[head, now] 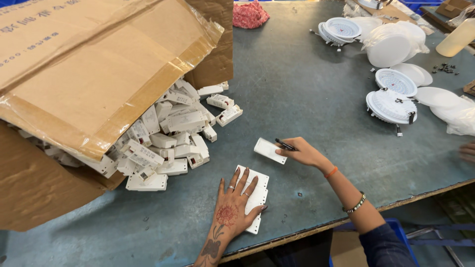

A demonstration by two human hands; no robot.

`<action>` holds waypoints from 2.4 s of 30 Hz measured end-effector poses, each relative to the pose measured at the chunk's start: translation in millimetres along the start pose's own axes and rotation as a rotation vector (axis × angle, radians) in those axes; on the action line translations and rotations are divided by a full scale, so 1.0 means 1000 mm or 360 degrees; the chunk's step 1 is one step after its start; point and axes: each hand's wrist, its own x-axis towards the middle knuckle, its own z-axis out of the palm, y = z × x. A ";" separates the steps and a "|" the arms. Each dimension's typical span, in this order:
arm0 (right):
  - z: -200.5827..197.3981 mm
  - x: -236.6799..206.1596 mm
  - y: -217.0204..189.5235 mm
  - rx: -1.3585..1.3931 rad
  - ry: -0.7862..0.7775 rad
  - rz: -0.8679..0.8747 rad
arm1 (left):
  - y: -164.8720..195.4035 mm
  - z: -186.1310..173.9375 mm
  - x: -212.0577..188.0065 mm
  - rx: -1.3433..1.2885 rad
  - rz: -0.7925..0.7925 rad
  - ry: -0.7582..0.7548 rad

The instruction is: The person empties a cardboard box of white electrical components onto a table, then picks them up one by one and writes on them with a black marker. The person stacks the labeled components into a neat pile on the table.

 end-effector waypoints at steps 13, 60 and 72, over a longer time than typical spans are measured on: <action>0.050 -0.007 -0.012 -0.0087 0.0020 -0.0489 | -0.003 0.005 -0.001 -0.0101 0.0123 0.0052; 0.093 -0.040 -0.078 -0.0156 0.0762 -0.0277 | -0.031 -0.020 -0.097 -0.0413 -0.0212 0.0418; 0.089 -0.055 -0.061 -0.0018 0.0807 -0.0371 | -0.012 0.008 -0.070 -0.0574 -0.0106 0.0407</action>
